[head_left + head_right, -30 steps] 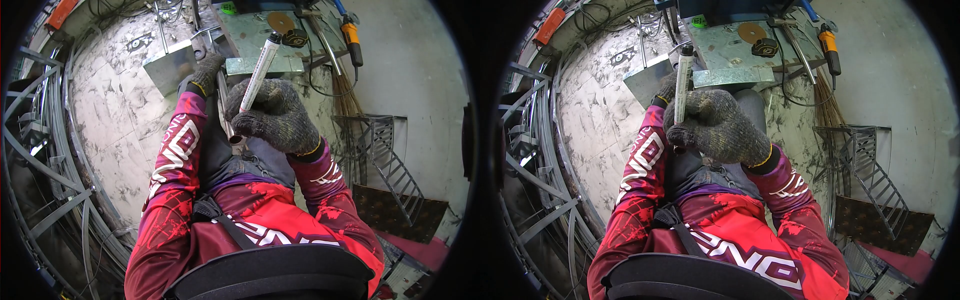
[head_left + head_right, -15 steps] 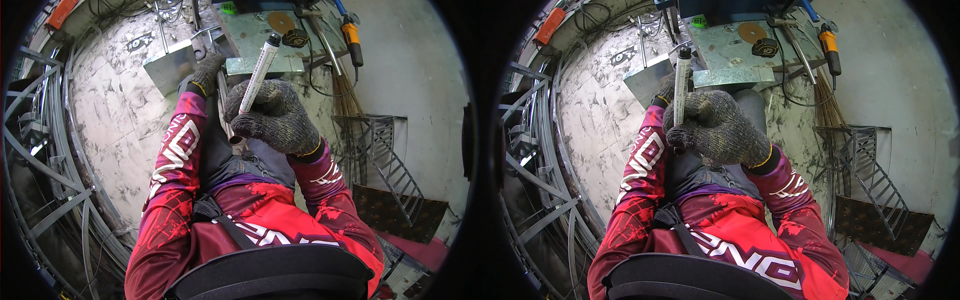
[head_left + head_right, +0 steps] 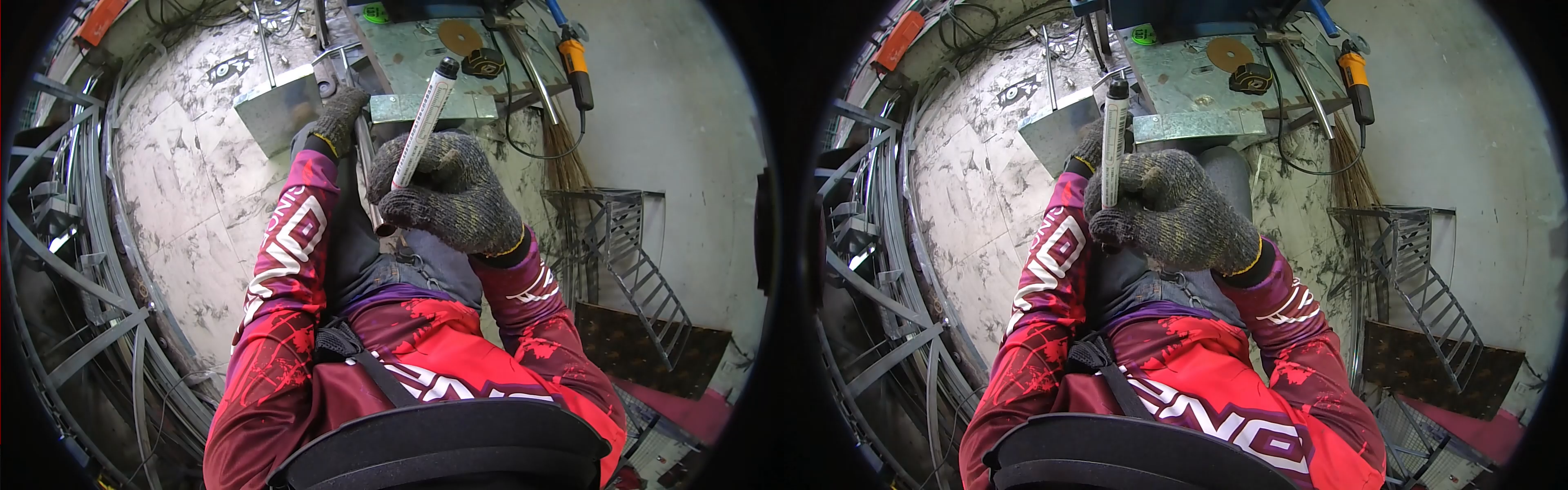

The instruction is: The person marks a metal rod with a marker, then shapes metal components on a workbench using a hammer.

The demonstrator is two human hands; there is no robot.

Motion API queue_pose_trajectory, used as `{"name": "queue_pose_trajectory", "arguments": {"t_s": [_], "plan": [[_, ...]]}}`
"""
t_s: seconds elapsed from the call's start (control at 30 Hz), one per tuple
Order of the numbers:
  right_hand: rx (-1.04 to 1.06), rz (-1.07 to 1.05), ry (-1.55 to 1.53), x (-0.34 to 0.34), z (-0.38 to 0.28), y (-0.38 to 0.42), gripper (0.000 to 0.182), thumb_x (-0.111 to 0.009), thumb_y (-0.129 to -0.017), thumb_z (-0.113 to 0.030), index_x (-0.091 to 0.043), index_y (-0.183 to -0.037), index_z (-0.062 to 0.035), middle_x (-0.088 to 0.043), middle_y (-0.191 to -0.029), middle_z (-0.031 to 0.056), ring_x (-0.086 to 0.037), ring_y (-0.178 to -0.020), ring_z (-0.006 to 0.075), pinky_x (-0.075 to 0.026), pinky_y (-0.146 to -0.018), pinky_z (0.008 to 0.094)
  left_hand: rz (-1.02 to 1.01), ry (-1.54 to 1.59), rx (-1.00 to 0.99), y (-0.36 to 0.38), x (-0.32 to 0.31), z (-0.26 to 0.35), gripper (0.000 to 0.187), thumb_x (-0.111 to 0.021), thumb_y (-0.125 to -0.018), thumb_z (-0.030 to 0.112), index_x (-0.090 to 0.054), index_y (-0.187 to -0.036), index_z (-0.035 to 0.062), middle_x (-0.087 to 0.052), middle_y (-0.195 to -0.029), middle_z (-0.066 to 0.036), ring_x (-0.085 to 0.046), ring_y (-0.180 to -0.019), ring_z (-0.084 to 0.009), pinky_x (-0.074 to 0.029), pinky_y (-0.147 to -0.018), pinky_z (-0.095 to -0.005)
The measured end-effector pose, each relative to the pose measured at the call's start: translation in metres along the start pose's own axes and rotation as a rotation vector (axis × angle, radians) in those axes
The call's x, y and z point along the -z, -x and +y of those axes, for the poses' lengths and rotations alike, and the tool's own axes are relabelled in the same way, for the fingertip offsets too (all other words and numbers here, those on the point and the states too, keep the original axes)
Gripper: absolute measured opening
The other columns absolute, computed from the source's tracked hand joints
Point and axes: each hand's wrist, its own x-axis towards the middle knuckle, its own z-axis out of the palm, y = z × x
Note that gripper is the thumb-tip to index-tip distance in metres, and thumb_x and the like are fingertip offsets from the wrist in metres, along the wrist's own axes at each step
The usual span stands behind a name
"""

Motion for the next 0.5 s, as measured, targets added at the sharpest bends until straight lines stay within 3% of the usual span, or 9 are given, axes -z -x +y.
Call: {"name": "queue_pose_trajectory", "arguments": {"t_s": [0.23, 0.3, 0.33, 0.4, 0.43, 0.5], "plan": [[0.028, -0.005, 0.015, 0.003, 0.005, 0.000, 0.017, -0.074, -0.088, -0.007, -0.066, -0.099, 0.0032, -0.063, -0.088, 0.0065, -0.064, -0.078, 0.0144, -0.053, -0.069, 0.0275, 0.021, -0.103, -0.014, -0.009, 0.005, -0.008, 0.018, -0.063, -0.089, 0.025, -0.058, -0.103, 0.0152, -0.059, -0.082, -0.008, -0.061, -0.061, -0.0247, -0.054, -0.049, -0.0455], [0.039, 0.012, 0.005, 0.001, 0.005, 0.000, 0.018, -0.074, -0.089, -0.008, -0.065, -0.100, 0.0033, -0.063, -0.088, 0.0064, -0.064, -0.079, 0.0145, -0.053, -0.069, 0.0275, -0.082, -0.286, -0.297, -0.024, 0.015, -0.020, 0.016, -0.060, -0.091, 0.026, -0.059, -0.103, 0.0156, -0.058, -0.084, -0.007, -0.061, -0.065, -0.0223, -0.054, -0.054, -0.0442], [0.050, 0.030, -0.005, 0.001, 0.004, 0.000, 0.018, -0.073, -0.090, -0.009, -0.065, -0.101, 0.0033, -0.063, -0.088, 0.0062, -0.064, -0.079, 0.0145, -0.053, -0.069, 0.0275, -0.082, -0.287, -0.297, -0.021, 0.015, -0.018, 0.016, -0.060, -0.091, 0.026, -0.059, -0.103, 0.0156, -0.058, -0.084, -0.007, -0.061, -0.065, -0.0223, -0.054, -0.054, -0.0442], [0.019, 0.019, 0.004, 0.001, 0.002, 0.001, 0.018, -0.073, -0.090, -0.009, -0.065, -0.100, 0.0034, -0.063, -0.088, 0.0063, -0.064, -0.079, 0.0146, -0.053, -0.069, 0.0276, -0.092, -0.610, -0.564, -0.012, 0.016, -0.017, 0.014, -0.056, -0.093, 0.025, -0.059, -0.102, 0.0154, -0.059, -0.086, -0.006, -0.061, -0.071, -0.0194, -0.054, -0.059, -0.0425], [-0.012, 0.008, 0.012, 0.001, 0.001, 0.001, 0.018, -0.074, -0.090, -0.009, -0.065, -0.100, 0.0034, -0.063, -0.089, 0.0063, -0.064, -0.079, 0.0147, -0.053, -0.069, 0.0277, -0.092, -0.610, -0.565, 0.012, 0.002, 0.000, 0.014, -0.056, -0.093, 0.025, -0.059, -0.102, 0.0154, -0.059, -0.086, -0.006, -0.061, -0.071, -0.0194, -0.054, -0.059, -0.0425], [0.001, -0.002, -0.005, 0.002, 0.005, 0.000, 0.018, -0.074, -0.090, -0.009, -0.065, -0.100, 0.0033, -0.063, -0.089, 0.0064, -0.063, -0.078, 0.0148, -0.053, -0.069, 0.0279, 0.166, -0.143, 0.044, 0.070, -0.039, 0.048, 0.013, -0.054, -0.093, 0.020, -0.060, -0.102, 0.0148, -0.059, -0.091, -0.007, -0.061, -0.078, -0.0185, -0.054, -0.066, -0.0407]]}}
